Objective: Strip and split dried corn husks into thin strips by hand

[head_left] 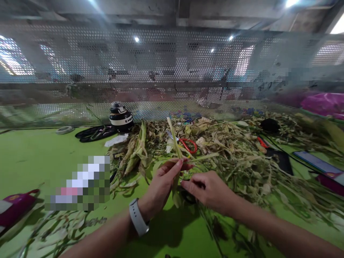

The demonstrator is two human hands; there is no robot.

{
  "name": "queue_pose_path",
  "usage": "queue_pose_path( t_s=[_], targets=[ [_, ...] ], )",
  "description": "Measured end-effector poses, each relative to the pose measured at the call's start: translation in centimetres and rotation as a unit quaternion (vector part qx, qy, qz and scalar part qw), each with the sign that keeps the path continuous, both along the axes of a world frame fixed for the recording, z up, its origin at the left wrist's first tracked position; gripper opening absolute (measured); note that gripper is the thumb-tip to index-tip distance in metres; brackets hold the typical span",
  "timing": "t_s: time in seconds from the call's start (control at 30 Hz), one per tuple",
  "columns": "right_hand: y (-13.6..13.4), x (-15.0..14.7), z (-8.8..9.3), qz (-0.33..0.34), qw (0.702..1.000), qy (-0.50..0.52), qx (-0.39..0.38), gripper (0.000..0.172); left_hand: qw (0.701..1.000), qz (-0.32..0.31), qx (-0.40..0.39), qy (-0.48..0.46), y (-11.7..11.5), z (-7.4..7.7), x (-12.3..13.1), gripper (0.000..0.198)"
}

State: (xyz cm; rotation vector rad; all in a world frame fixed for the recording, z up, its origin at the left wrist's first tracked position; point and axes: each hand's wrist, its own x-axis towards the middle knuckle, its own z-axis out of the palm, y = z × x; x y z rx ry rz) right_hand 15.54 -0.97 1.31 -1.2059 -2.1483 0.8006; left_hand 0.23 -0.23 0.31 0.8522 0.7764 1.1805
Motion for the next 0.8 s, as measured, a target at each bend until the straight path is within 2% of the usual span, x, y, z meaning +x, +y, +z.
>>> queue_pose_path(
  t_s=[0.13, 0.2, 0.3, 0.53, 0.7, 0.8],
  targets=[
    [-0.3, -1.4, -1.7, 0.027, 0.986, 0.103, -0.126, 0.035, 0.999, 0.0, -0.029, -0.018, -0.8, -0.1, 0.8, 0.02],
    [-0.2, -1.6, -1.8, 0.043, 0.963, 0.164, -0.209, 0.038, 0.999, -0.001, -0.042, -0.02, -0.9, -0.3, 0.8, 0.022],
    [-0.1, -1.3, -1.6, 0.055, 0.938, 0.183, -0.288, 0.041, 0.999, -0.003, -0.037, -0.006, -0.7, -0.4, 0.7, 0.022],
    [0.1, -1.1, -1.9, 0.086, 0.922, 0.171, -0.336, 0.043, 0.999, -0.006, -0.031, 0.012, -0.3, -0.3, 0.5, 0.021],
    [0.5, -1.0, -1.5, 0.032, 0.93, 0.19, -0.313, 0.05, 0.997, 0.024, -0.064, 0.02, 0.1, 0.2, -0.1, 0.021],
    [0.9, -0.9, -1.3, -0.013, 0.923, 0.249, -0.295, 0.051, 0.996, 0.023, -0.088, 0.023, 0.2, 0.6, -0.3, 0.022]
  ],
)
